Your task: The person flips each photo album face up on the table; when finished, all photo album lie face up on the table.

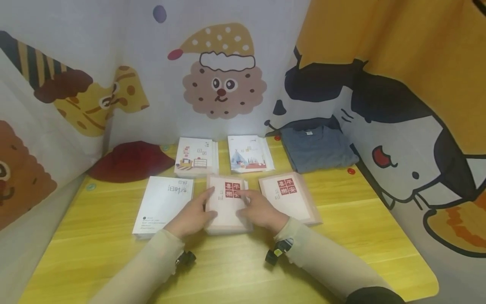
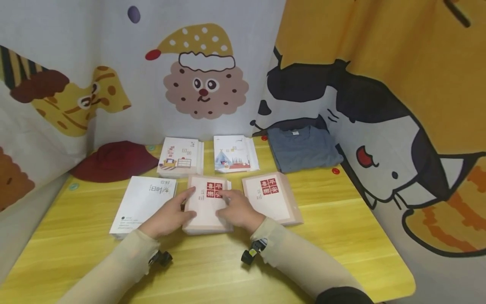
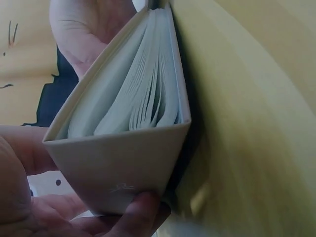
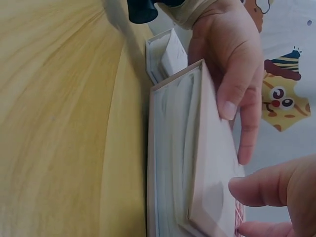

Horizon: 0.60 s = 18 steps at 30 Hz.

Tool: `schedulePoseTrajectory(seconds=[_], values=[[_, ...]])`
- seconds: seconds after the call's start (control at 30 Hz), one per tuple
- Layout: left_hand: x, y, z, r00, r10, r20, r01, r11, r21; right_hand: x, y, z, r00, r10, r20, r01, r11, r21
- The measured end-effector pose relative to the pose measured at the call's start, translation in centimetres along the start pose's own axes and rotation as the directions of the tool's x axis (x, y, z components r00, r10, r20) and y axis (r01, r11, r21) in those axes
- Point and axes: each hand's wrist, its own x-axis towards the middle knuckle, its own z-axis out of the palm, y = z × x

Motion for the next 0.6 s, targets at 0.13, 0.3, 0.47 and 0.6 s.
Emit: schedulePoseTrajectory(seconds=[0.13,0.3,0.47,0.6], values=[[0.29,-0.08,0.09,1.0,-0.014,0.006,0.014,1.0,0.026,0.06,0.18,-0.02,1.0,-0.006,-0.019,0.006,1.0,0.001],[0.47,0.17,0.21,1.0,-0.016,0.003,0.016,0.998,0.062,-0.06,0.17,-0.1,1.0,0.008,-0.03,-0.007,1.0,0.025],[0.53,0.39,0.3,1.0,0.004,0.006,-0.005,0.996,0.086,-0.34,0.26,-0.29,1.0,0.015,-0.008,-0.015,0.998,0.064],[0.51,0.52,0.35,1.0,-0.003,-0.007,0.004,0.995,0.1,-0.66,0.68,-0.83,1.0,-0.003,0.012,0.002,0.996,0.085]])
